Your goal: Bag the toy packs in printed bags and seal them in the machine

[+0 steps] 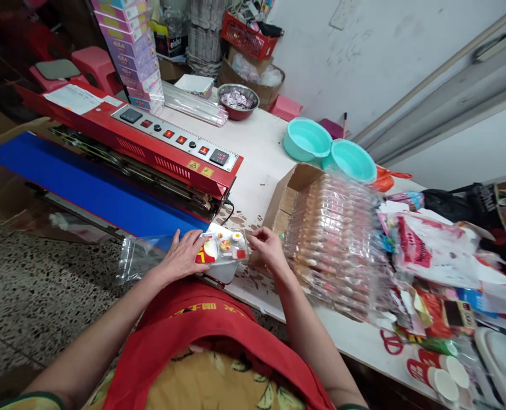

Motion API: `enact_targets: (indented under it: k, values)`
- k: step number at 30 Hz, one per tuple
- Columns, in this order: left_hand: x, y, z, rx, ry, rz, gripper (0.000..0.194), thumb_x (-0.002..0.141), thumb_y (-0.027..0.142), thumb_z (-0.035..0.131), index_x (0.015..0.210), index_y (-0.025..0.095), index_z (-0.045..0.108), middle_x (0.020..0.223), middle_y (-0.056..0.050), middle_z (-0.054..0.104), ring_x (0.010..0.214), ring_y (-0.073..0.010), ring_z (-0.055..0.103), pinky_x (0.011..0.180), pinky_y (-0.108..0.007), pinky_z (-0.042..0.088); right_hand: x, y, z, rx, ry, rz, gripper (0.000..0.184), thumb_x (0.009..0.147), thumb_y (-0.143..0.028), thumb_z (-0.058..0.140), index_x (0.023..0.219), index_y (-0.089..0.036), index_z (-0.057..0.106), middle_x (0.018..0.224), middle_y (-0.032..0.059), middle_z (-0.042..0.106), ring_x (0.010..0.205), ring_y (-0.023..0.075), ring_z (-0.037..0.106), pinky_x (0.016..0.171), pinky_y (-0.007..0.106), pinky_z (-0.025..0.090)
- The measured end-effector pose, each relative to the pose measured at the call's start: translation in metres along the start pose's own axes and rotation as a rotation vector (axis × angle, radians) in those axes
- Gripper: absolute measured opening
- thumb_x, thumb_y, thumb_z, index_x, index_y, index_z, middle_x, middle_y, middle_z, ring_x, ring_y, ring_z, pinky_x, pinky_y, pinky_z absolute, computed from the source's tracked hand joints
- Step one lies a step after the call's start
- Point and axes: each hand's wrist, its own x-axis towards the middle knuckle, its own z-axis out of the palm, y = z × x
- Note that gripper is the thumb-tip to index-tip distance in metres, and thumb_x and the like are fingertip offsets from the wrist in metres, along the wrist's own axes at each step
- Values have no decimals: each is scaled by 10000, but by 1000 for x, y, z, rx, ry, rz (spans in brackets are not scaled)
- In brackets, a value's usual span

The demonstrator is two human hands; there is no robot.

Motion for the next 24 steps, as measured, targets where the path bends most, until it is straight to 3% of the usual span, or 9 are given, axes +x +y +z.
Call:
enact_targets:
  k: [2, 4, 10, 14, 17, 20, 24]
  values:
    - [1, -2, 2, -7, 4, 7, 716, 745, 485, 669, 1374, 249, 423, 1438, -145, 427, 1345, -321, 365, 1125, -637, 107, -4, 17, -5, 196, 50, 81, 306, 649, -424, 701, 741, -196, 520, 580, -39, 532, 523, 129, 498, 511, 253, 427]
    - [2, -5, 4, -9, 12, 17, 713, 736, 487, 673, 1364, 250, 435, 1433, -141, 433, 1338, -328, 372, 1122, -641, 116, -8, 29, 1, 245, 43, 106, 333, 634, -452, 717, 750, -191, 545, 582, -35, 540, 527, 130, 496, 511, 254, 426]
    - [4, -10, 8, -4, 6, 31, 716, 717, 495, 684, 1351, 255, 453, 1436, -142, 427, 1326, -344, 383, 1118, -650, 131, -10, 47, 16, -96, 149, -151, 295, 763, -470, 638, 807, -184, 695, 760, 24, 567, 655, 147, 508, 627, 286, 450]
    - [4, -8, 8, -1, 17, 41, 715, 725, 494, 684, 1357, 255, 450, 1438, -139, 426, 1338, -339, 375, 1129, -639, 122, -10, 53, 17, -112, 165, -202, 301, 823, -463, 586, 883, -197, 714, 876, 53, 571, 742, 160, 557, 686, 302, 490]
    - [2, -6, 6, 3, 24, 39, 730, 732, 504, 687, 1370, 251, 437, 1442, -147, 423, 1339, -339, 371, 1129, -637, 122, -8, 57, 24, -24, 240, -111, 360, 763, -466, 644, 975, -178, 687, 977, 81, 603, 771, 170, 575, 699, 321, 514]
    - [2, -3, 1, 14, -6, 30, 748, 758, 519, 668, 1406, 261, 399, 1462, -155, 396, 1352, -339, 343, 1115, -647, 139, -5, 61, 31, 162, 209, 52, 486, 678, -479, 700, 1037, -155, 641, 1014, 99, 648, 780, 182, 608, 687, 332, 537]
    - [13, 1, -14, 15, -121, 77, 496, 880, 469, 529, 1359, 359, 464, 1496, -96, 355, 1339, -330, 353, 1074, -644, 220, -3, 63, 36, 315, 147, 175, 524, 610, -445, 744, 1031, -155, 629, 987, 93, 687, 746, 182, 642, 649, 320, 551]
